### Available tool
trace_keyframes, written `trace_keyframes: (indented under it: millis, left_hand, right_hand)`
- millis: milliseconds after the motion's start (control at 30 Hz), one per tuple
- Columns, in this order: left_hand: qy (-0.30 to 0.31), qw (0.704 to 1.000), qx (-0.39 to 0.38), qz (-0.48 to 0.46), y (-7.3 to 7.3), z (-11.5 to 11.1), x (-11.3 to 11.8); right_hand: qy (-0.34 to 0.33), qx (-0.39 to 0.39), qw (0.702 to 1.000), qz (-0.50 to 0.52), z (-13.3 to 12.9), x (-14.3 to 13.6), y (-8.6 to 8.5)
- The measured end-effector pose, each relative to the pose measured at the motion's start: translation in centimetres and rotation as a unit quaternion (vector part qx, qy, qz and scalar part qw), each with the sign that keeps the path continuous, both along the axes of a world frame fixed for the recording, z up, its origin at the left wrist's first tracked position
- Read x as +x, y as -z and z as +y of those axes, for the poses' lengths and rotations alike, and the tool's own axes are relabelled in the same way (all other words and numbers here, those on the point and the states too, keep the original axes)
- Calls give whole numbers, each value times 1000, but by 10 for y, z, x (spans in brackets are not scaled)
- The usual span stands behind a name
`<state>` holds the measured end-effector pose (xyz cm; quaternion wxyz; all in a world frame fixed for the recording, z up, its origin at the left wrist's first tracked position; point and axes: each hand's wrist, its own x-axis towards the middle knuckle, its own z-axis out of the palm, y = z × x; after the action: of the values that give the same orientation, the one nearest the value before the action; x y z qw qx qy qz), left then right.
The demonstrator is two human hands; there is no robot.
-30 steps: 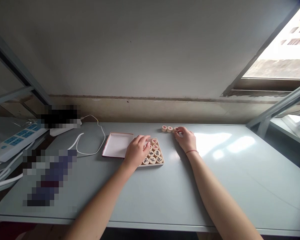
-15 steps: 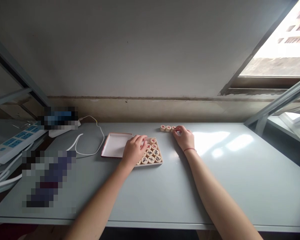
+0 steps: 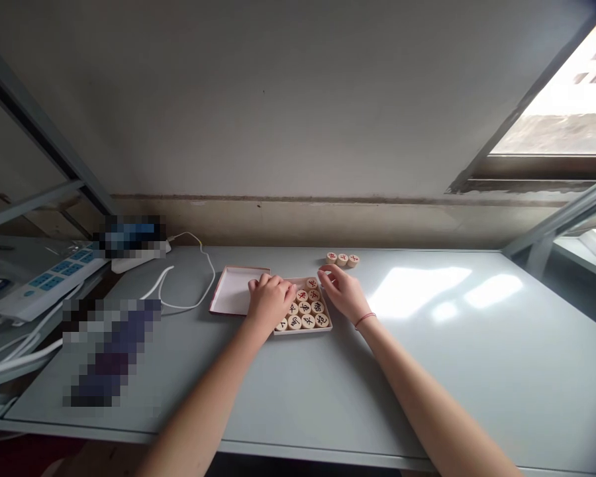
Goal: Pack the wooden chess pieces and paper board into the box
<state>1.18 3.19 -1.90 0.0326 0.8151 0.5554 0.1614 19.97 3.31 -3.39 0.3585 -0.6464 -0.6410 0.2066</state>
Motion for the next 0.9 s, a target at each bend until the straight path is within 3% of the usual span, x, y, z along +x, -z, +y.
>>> trace_keyframes:
  millis: [333, 633, 800, 900]
  left_hand:
    - [-3, 999, -32, 23, -8, 4, 26]
    - [9, 999, -41, -33, -8, 9, 46]
    - [14, 993, -37, -114, -9, 9, 43]
    - [21, 965, -52, -254, -15, 10, 36]
  right_hand:
    - [20, -12, 1000, -8, 2, -5, 4]
    - [16, 13, 1000, -11, 4, -5, 6]
    - [40, 59, 997, 10, 3, -3, 4]
    - [-8, 138, 990, -1, 0, -3, 0]
